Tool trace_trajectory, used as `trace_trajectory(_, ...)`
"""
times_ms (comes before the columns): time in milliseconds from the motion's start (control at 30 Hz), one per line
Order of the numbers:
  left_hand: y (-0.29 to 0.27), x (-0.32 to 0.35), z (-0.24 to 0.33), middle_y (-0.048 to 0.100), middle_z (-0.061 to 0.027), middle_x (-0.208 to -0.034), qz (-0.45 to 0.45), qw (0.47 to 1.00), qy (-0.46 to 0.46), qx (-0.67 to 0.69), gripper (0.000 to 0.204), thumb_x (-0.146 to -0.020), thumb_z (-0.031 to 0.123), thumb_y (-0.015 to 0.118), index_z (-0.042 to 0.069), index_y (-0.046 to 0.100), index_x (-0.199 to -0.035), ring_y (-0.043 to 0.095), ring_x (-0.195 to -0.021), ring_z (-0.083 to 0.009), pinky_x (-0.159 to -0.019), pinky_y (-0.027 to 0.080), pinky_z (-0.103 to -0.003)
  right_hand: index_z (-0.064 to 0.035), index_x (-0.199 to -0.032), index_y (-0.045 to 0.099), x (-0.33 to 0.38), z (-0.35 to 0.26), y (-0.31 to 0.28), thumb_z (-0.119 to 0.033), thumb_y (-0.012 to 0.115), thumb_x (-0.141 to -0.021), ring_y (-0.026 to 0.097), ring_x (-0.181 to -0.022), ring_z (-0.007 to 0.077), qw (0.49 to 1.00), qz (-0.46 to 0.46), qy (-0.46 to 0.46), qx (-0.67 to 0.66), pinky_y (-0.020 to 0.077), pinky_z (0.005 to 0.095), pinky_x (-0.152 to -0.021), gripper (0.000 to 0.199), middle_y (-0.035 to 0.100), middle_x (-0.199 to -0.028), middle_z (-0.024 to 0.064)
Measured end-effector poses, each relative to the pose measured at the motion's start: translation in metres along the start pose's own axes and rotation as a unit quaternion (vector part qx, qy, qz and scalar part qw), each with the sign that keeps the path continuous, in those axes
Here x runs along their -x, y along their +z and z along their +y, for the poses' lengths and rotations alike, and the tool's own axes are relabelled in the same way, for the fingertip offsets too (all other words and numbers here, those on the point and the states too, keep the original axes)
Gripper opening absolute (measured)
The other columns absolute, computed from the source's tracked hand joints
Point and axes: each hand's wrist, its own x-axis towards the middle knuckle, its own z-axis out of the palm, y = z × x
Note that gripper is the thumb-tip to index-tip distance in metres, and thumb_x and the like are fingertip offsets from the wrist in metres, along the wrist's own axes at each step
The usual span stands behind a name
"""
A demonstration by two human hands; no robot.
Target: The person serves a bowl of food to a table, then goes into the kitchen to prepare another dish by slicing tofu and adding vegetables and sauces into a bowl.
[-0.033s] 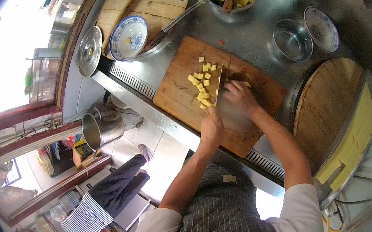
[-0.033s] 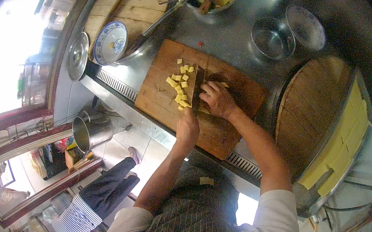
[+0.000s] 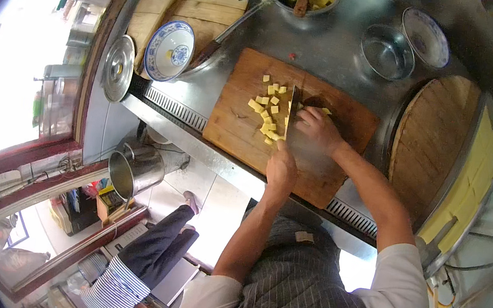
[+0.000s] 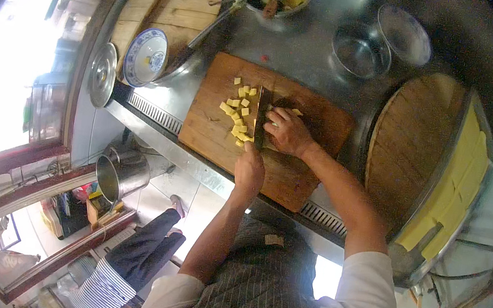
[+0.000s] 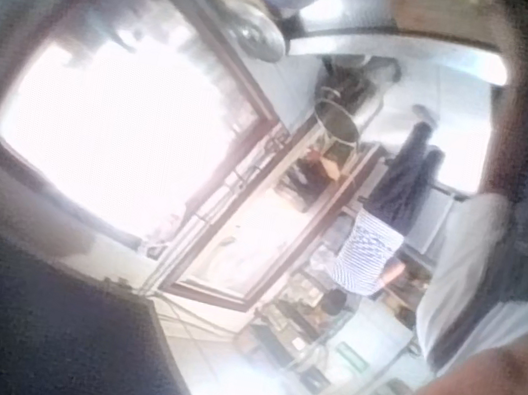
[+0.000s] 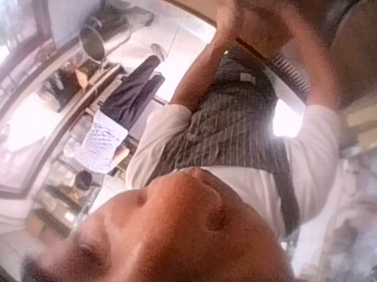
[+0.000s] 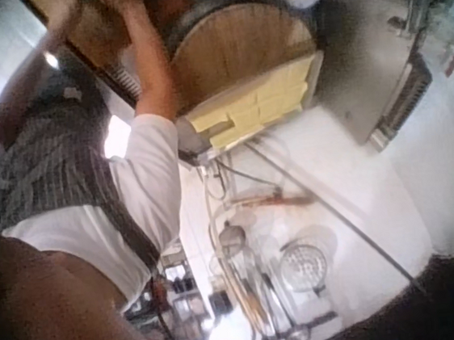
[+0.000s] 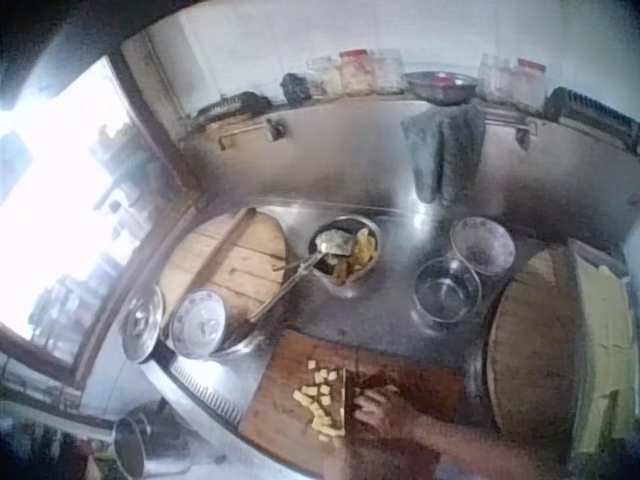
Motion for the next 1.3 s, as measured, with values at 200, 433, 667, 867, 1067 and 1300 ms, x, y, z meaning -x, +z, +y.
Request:
trace_trajectory(200, -0.013, -0.003, 0.001, 0.059, -0.0303, -0.079, 0.059, 0.982, -0.033, 0.179, 0.016, -0.091, 0.013, 0.041, -0.001, 0.040, -0.097, 0.057, -0.068, -0.0467, -0.056, 0.043, -0.050, -0.0067, -0.088, 0.059, 0.005, 0.010, 0.009, -0.015, 0.065, -0.069, 0.048, -0.111, 0.0324, 0.999, 0.046, -0.007, 0.005, 0.0423, 0.0423, -0.095, 0.022, 0.055, -0.111, 0.0126)
trace_trajectory(433, 0.010, 0.001, 0.007, 0.058, -0.0277, -0.074, 0.032, 0.998, 0.048, -0.010, 0.014, -0.091, 0.012, 0.038, -0.001, 0.039, -0.095, 0.058, -0.066, -0.0456, -0.056, 0.045, -0.051, -0.0080, -0.090, 0.058, 0.016, 0.005, 0.006, -0.018, 0.065, -0.069, 0.047, -0.113, 0.0324, 1.000, 0.011, 0.023, 0.019, 0.0424, 0.0419, -0.095, 0.023, 0.054, -0.112, 0.0115)
trace_trajectory(667, -0.006, 0.003, 0.016, 0.057, -0.0268, -0.072, 0.015, 0.982, -0.003, 0.186, 0.017, -0.084, 0.004, 0.045, -0.003, 0.038, -0.098, 0.057, -0.066, -0.0458, -0.053, 0.043, -0.049, -0.0068, -0.091, 0.057, 0.024, 0.012, 0.011, -0.017, 0.065, -0.070, 0.046, -0.112, 0.0321, 0.999, 0.018, 0.034, 0.035, 0.0404, 0.0444, -0.096, 0.025, 0.053, -0.111, 0.0115)
trace_trajectory(867, 0.024, 0.008, 0.010, 0.057, -0.0310, -0.076, 0.045, 0.997, 0.066, 0.015, 0.017, -0.087, 0.011, 0.042, -0.001, 0.041, -0.100, 0.056, -0.072, -0.0491, -0.062, 0.044, -0.054, -0.0058, -0.090, 0.057, 0.029, 0.009, 0.008, -0.018, 0.064, -0.070, 0.046, -0.111, 0.0320, 0.999, 0.030, 0.030, 0.013, 0.0405, 0.0447, -0.096, 0.024, 0.053, -0.109, 0.0132)
trace_trajectory(1067, 0.014, -0.004, 0.010, 0.058, -0.0289, -0.075, 0.047, 0.987, 0.028, 0.152, 0.017, -0.084, 0.007, 0.046, -0.003, 0.043, -0.097, 0.057, -0.071, -0.0484, -0.060, 0.045, -0.052, -0.0062, -0.091, 0.057, 0.031, 0.022, 0.013, -0.017, 0.062, -0.071, 0.046, -0.112, 0.0324, 0.998, 0.047, 0.032, 0.039, 0.0402, 0.0434, -0.097, 0.024, 0.054, -0.110, 0.0130)
trace_trajectory(1300, 0.028, 0.016, 0.017, 0.058, -0.0232, -0.067, 0.048, 0.996, 0.078, 0.019, 0.017, -0.088, 0.010, 0.046, -0.003, 0.039, -0.096, 0.053, -0.059, -0.0476, -0.052, 0.042, -0.049, -0.0067, -0.092, 0.057, 0.043, 0.015, 0.013, -0.013, 0.059, -0.075, 0.047, -0.111, 0.0328, 0.997, 0.043, 0.052, 0.038, 0.0400, 0.0423, -0.097, 0.018, 0.054, -0.111, 0.0131)
